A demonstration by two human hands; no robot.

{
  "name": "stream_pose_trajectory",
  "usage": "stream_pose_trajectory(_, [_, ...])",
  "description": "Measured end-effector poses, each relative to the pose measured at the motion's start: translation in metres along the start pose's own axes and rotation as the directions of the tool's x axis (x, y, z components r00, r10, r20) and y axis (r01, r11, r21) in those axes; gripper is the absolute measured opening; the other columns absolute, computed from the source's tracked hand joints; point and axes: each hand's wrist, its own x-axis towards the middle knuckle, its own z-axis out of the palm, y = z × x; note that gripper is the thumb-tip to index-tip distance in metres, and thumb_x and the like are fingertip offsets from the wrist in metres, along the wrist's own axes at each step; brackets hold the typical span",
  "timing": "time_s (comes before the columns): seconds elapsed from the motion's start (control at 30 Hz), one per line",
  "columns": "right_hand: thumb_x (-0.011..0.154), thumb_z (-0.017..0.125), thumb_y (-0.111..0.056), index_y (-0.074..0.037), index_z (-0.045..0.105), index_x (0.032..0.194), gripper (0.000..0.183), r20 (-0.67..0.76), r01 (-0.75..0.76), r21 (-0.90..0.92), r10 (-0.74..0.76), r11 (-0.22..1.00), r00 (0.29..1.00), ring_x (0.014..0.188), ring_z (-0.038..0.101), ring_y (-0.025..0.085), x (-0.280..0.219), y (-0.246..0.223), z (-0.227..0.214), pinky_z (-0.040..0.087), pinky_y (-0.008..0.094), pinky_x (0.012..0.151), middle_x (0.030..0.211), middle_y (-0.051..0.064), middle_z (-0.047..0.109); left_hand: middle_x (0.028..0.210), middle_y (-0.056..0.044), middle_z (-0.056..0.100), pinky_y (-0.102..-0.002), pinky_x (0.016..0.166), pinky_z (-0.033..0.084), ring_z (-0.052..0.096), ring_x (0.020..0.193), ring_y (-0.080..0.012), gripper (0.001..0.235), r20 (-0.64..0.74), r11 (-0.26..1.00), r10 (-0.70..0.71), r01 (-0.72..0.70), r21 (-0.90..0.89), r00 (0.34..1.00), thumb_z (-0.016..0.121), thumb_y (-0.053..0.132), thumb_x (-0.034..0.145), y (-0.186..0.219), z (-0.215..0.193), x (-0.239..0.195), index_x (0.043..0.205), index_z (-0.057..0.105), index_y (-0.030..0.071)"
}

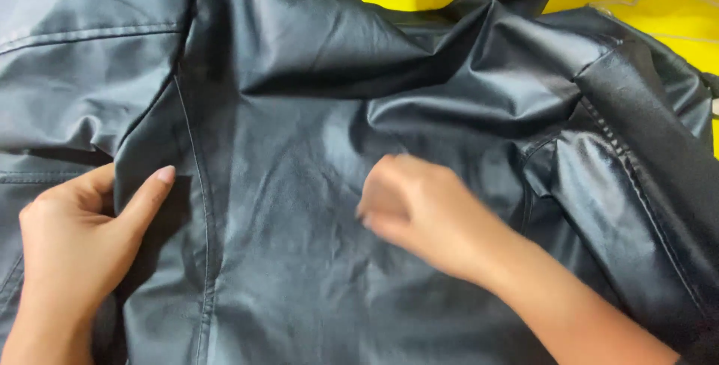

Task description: The person uses a small brown block to rub the surface of a black leather jacket laid on a yellow table. They repeatedly rub the front and back panels, then lift and fold the jacket to access the inside before continuing to rub the exterior surface.

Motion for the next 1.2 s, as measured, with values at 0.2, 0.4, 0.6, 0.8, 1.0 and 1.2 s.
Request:
stream_pose_trajectory(0.2, [0.087, 0.076, -0.027, -0.020, 0.060, 0.102, 0.023, 0.209, -0.109, -0.084, 0.125, 0.990, 0.970, 0.098, 0.065, 0.015, -0.003, -0.011, 0.001, 0.047, 0.028, 0.084, 0.106, -0.006, 0.066, 0.087, 0.006, 0.073, -0.023, 0.077, 0.044, 0.053, 0.085, -0.0011, 0.021, -0.011, 0.995, 0.027, -0.028, -0.095, 1.000, 0.078, 0.031, 0.098, -0.005, 0.001, 0.000, 0.111, 0.082, 0.014])
stream_pose_trajectory(0.4, [0.074, 0.070, -0.010, -0.015, 0.067, 0.091, 0.018, -0.154, 0.201, -0.063, -0.208, 0.978, 0.966, 0.088, 0.063, 0.026, 0.010, 0.009, 0.013, 0.047, 0.035, 0.084, 0.093, 0.004, 0.066, 0.092, 0.005, 0.073, -0.022, 0.076, 0.047, 0.053, 0.085, -0.0011, 0.018, -0.025, 0.977, -0.014, 0.008, -0.213, 1.000, 0.077, 0.026, 0.098, -0.005, 0.004, 0.000, 0.110, 0.081, 0.012])
stream_pose_trajectory(0.6, [0.088, 0.076, -0.019, -0.009, 0.055, 0.100, 0.026, -0.278, -0.108, -0.307, 0.020, 0.946, 0.960, 0.093, 0.056, 0.030, 0.027, 0.034, 0.015, 0.046, 0.043, 0.074, 0.095, 0.007, 0.058, 0.067, 0.012, 0.040, -0.022, 0.061, 0.029, 0.033, 0.070, -0.0015, 0.034, -0.020, 0.970, 0.093, -0.095, -0.222, 0.995, 0.076, 0.028, 0.105, -0.021, 0.006, 0.001, 0.077, 0.065, 0.012])
stream_pose_trajectory(0.8, [0.085, 0.070, -0.019, -0.016, 0.066, 0.095, 0.011, -0.124, 0.325, -0.162, -0.346, 0.932, 0.930, 0.086, 0.060, 0.027, 0.041, 0.027, 0.022, 0.046, 0.040, 0.078, 0.093, 0.004, 0.063, 0.064, 0.010, 0.031, -0.023, 0.061, 0.025, 0.027, 0.066, -0.0049, 0.045, -0.014, 0.975, 0.085, -0.086, -0.205, 0.996, 0.075, 0.031, 0.103, -0.017, 0.003, 0.000, 0.069, 0.054, 0.012])
stream_pose_trajectory(1.0, [0.089, 0.073, -0.023, -0.011, 0.070, 0.103, 0.019, -0.301, 0.271, -0.202, -0.323, 0.941, 0.898, 0.100, 0.064, 0.028, 0.043, 0.008, 0.007, 0.047, 0.039, 0.091, 0.102, 0.008, 0.069, 0.065, 0.013, 0.045, -0.020, 0.063, 0.030, 0.036, 0.069, -0.0005, 0.036, -0.001, 0.975, 0.076, -0.074, -0.211, 0.997, 0.076, 0.031, 0.102, -0.017, 0.002, 0.003, 0.073, 0.065, 0.013])
stream_pose_trajectory(1.2, [0.087, 0.078, -0.013, -0.004, 0.057, 0.110, 0.032, -0.459, -0.052, -0.305, -0.099, 0.951, 0.883, 0.098, 0.059, 0.036, 0.072, 0.052, 0.007, 0.048, 0.046, 0.075, 0.101, 0.013, 0.058, 0.063, 0.011, 0.038, -0.021, 0.062, 0.029, 0.032, 0.066, -0.0029, 0.035, -0.007, 0.973, 0.044, -0.045, -0.224, 0.999, 0.076, 0.030, 0.102, -0.012, 0.002, -0.001, 0.074, 0.064, 0.012])
